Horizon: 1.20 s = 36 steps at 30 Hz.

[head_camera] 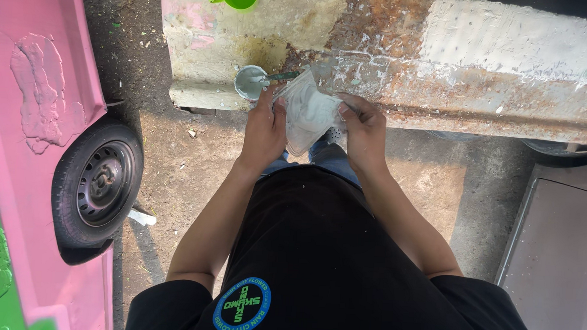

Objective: The person uses a putty knife to spread white plaster from a plastic container onto a long concrete ledge. They repeatedly scoop plaster and smooth it along the surface, working from left to right.

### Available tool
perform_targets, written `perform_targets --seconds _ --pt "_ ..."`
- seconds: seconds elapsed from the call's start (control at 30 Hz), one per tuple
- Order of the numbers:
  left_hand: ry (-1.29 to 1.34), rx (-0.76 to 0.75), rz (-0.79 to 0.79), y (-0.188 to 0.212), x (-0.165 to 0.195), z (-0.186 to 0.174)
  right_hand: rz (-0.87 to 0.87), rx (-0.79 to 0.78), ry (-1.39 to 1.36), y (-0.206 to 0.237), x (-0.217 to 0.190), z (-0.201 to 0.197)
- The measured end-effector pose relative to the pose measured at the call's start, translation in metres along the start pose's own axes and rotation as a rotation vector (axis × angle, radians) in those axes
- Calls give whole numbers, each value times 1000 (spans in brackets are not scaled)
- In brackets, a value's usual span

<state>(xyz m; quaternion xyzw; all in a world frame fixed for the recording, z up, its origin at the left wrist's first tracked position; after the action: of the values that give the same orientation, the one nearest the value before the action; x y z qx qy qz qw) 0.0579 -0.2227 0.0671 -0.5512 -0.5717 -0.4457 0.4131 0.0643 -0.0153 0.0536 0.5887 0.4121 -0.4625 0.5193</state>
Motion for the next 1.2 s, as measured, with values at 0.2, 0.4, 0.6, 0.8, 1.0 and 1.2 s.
perform_targets --seconds 0.2,0.4,0.6,0.8,1.0,1.2 --pt "45 7 9 -5 -1 3 -847 -265 883 35 -42 23" --pt "100 44 -62 -9 -7 -9 -796 -166 905 42 -60 13" --pt "64 -5 43 -6 1 0 -725 -162 808 29 -64 26" --pt "55 8 0 -10 0 0 -612 -174 681 27 -60 20" --pt "-21 -59 -52 -12 -10 20 -722 -256 811 32 -56 9" --pt "17 -118 9 -23 -7 52 -619 8 841 28 -53 -25"
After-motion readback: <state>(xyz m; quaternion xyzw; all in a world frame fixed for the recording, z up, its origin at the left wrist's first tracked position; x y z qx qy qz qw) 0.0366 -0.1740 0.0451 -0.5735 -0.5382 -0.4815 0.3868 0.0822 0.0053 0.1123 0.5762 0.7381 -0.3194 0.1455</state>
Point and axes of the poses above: each hand's wrist, its own y-axis away from the middle knuckle, its own z-axis out of the palm, x = y × z, the point moved 5 cm from there along -y, towards the middle knuckle, and after that the axes turned 1 degree about -z, right-handed, at the moved point
